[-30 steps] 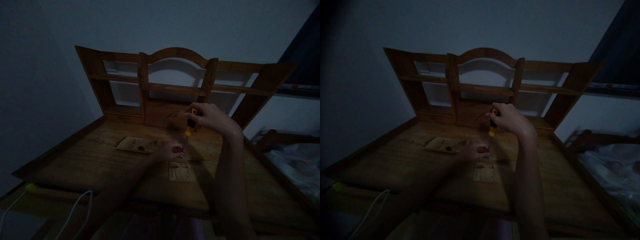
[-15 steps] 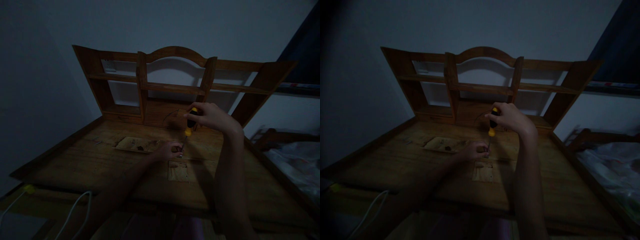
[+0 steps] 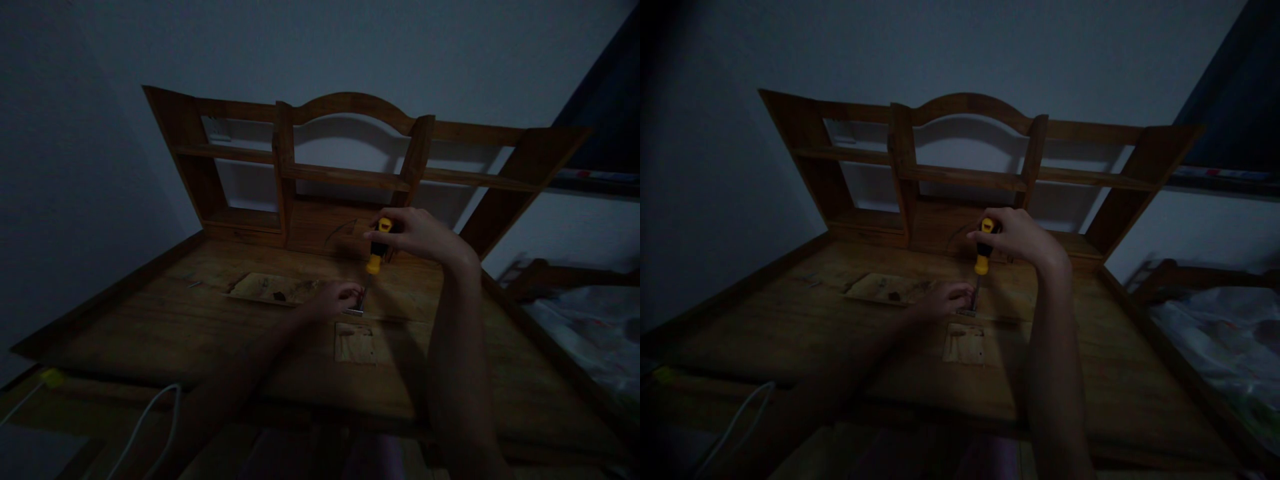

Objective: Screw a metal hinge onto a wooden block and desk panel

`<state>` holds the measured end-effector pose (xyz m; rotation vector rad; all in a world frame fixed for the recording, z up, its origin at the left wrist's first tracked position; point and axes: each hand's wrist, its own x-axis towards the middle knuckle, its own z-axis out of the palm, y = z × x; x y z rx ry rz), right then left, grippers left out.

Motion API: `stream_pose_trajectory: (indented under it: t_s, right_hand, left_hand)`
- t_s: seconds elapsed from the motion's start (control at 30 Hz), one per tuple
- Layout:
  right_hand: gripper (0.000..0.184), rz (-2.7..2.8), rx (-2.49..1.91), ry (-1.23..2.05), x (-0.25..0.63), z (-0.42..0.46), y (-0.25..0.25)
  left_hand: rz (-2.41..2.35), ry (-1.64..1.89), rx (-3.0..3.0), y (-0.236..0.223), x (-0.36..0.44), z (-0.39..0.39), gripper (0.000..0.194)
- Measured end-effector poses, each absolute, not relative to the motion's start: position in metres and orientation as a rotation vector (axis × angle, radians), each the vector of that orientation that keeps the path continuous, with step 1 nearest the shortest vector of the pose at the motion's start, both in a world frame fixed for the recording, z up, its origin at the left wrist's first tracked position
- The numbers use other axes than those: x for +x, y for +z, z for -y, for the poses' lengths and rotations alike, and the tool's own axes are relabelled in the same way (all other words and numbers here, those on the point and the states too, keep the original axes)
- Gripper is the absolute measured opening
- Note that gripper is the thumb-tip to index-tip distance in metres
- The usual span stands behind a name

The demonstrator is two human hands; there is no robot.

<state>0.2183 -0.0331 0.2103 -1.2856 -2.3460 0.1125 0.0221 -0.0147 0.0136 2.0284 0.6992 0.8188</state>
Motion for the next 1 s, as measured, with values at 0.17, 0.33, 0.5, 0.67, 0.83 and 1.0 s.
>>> stream_pose_trajectory:
  t_s: [0.17,0.33,0.5,0.67,0.83,1.0]
  right_hand:
    - [0.032,2.366,-1.288,0.165,0.218,0.027,0.208]
    - [0.031,2.380,-1.314,0.275,0.218,0.029,0.210]
    - [0.030,2.365,-1.335,0.277,0.220,0.032,0.209]
    - [0.038,2.350,-1.380,0.184,0.217,0.035,0.211]
    - [0.032,2.383,-1.196,0.385,0.215,0.031,0.212]
    - [0.032,2.408,-1.244,0.292,0.218,0.030,0.211]
  left_hand:
    - [-0.724,0.807,2.096,0.012,0.020,0.011,0.018]
    - [-0.730,0.767,2.122,0.011,0.019,0.011,0.019]
    - [-0.735,0.804,2.124,0.009,0.021,0.009,0.022]
    - [-0.908,0.969,2.256,0.005,0.021,0.007,0.030]
    - [-1.034,0.990,2.485,0.000,0.017,0.005,0.025]
    - [-1.003,0.982,2.586,-0.002,0.016,0.005,0.025]
